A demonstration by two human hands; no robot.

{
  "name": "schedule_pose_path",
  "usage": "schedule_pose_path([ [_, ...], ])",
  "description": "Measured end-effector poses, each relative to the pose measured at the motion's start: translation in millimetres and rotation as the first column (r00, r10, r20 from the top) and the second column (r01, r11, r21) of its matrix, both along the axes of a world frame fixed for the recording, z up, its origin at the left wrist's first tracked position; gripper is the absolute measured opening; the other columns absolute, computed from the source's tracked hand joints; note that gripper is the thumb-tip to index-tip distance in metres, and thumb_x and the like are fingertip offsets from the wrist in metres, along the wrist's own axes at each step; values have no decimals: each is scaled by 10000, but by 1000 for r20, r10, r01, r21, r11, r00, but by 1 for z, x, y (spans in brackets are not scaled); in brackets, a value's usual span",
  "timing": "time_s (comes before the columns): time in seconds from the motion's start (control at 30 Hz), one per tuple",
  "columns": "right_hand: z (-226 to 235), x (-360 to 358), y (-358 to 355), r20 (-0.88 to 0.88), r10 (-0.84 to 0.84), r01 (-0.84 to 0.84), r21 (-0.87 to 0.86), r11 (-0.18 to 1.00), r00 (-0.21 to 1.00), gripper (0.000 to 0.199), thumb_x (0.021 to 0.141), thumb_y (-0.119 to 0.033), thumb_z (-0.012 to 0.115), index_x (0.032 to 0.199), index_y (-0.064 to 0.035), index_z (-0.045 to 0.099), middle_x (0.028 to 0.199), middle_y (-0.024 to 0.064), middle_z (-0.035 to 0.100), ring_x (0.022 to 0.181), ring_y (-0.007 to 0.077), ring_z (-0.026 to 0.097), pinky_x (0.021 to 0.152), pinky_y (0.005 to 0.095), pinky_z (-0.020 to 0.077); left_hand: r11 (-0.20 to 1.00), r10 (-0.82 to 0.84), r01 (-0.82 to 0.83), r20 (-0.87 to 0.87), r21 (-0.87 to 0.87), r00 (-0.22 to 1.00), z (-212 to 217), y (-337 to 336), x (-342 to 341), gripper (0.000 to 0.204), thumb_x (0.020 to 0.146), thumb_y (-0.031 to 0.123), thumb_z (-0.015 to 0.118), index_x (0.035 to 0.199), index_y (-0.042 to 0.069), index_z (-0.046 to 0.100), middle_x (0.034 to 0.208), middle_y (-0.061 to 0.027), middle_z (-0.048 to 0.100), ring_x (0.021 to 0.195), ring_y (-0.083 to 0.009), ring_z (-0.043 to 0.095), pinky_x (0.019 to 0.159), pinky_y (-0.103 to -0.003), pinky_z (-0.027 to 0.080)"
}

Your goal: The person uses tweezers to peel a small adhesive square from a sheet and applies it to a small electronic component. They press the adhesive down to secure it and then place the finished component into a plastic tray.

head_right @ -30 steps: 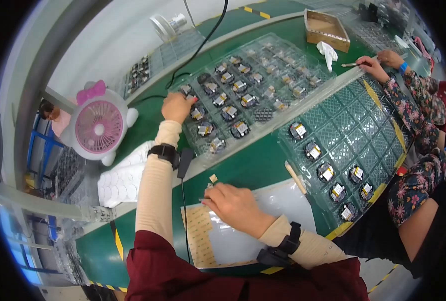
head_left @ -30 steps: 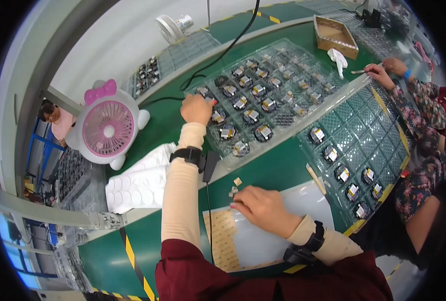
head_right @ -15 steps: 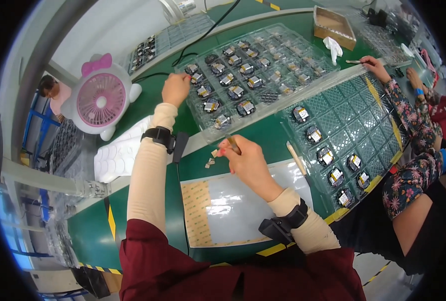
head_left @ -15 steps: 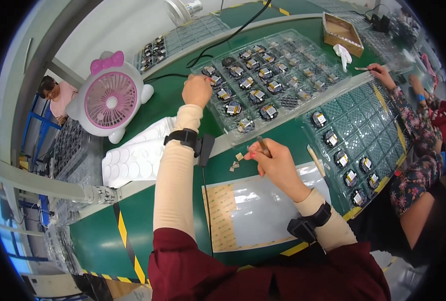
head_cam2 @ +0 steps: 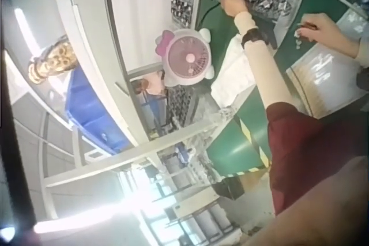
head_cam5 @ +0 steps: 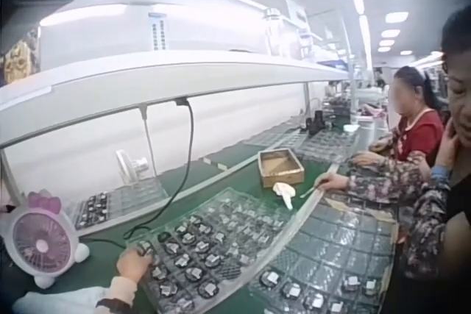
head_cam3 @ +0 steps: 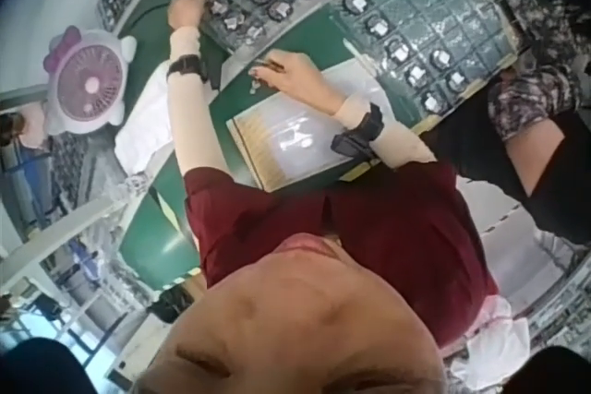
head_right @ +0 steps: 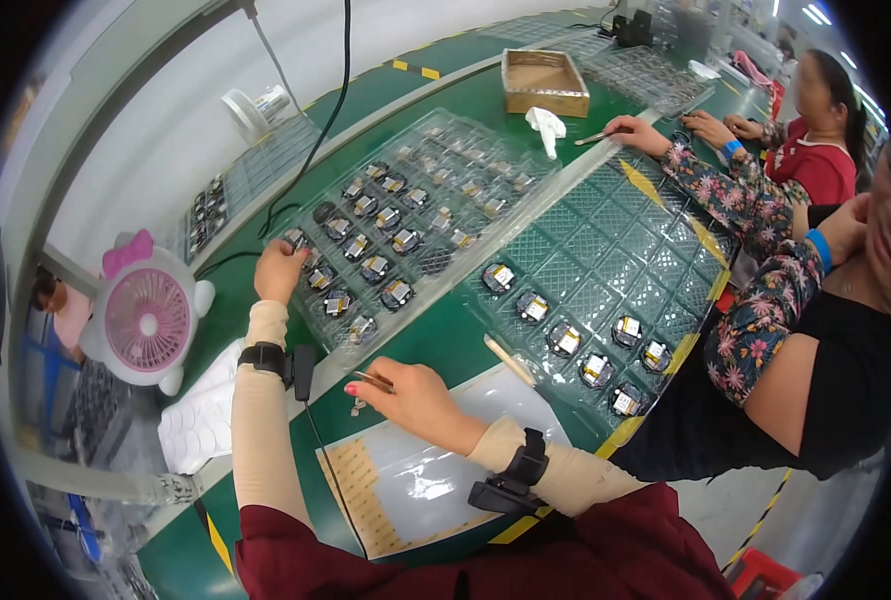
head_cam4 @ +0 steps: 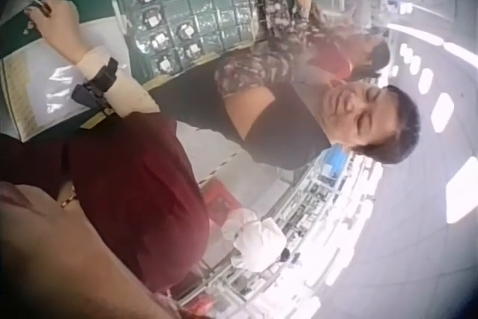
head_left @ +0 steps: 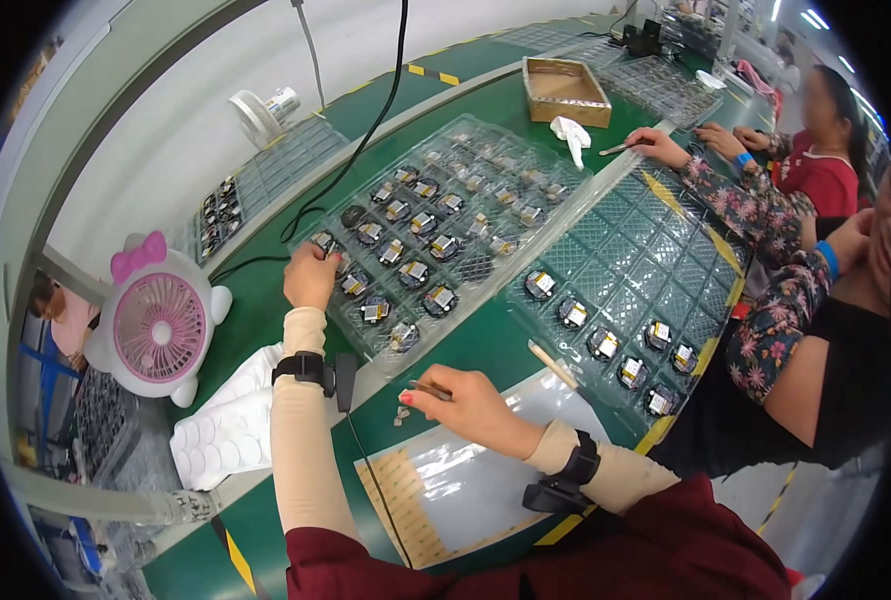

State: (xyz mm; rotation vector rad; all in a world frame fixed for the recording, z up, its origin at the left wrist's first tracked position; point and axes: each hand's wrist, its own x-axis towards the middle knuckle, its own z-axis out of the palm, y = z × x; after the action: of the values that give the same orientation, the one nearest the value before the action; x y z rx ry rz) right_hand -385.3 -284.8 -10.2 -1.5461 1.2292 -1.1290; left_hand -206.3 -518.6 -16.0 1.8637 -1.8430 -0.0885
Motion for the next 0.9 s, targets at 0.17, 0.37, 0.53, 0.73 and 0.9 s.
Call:
schedule_pose_path([
  [0.17,3,-1,-2,333,56,-93,97,991,941,143,852,-132,566,836,8,589,667,41,609,492,70,466,454,222,369,992,-104,122,-619,-12,778,40,36,8,243,784,258,627,859,41,547,863,-89,632,696,-184,603,573,-302,455],
  [0.37,2,-5,-4,536,1,-115,179,977,844,145,871,-83,521,955,-2,606,750,21,623,488,15,401,429,173,323,816,4,568,-983,110,185,58,146,8,183,864,134,526,1019,38,502,965,-103,626,660,-115,582,506,-206,414],
  [0.53,7,8,8,383,61,-97,75,992,922,184,868,-66,522,1015,7,606,779,24,608,548,16,446,465,173,344,831,135,537,-989,144,56,38,232,5,127,870,108,531,975,36,531,819,-43,607,681,-110,597,526,-194,444],
  [0.73,-10,20,20,197,155,-140,-85,986,968,190,857,-56,538,1016,27,601,841,33,599,627,23,467,534,174,369,879,164,466,-982,102,-93,9,270,7,198,872,73,516,1062,21,527,873,-48,599,693,-108,583,570,-207,483],
  [0.9,-13,20,20,229,117,-87,-135,987,966,165,858,-71,543,965,38,604,774,17,570,620,23,449,539,178,363,882,77,463,-996,91,51,13,280,4,319,867,24,490,1186,21,486,960,-56,578,723,-117,580,638,-243,520],
])
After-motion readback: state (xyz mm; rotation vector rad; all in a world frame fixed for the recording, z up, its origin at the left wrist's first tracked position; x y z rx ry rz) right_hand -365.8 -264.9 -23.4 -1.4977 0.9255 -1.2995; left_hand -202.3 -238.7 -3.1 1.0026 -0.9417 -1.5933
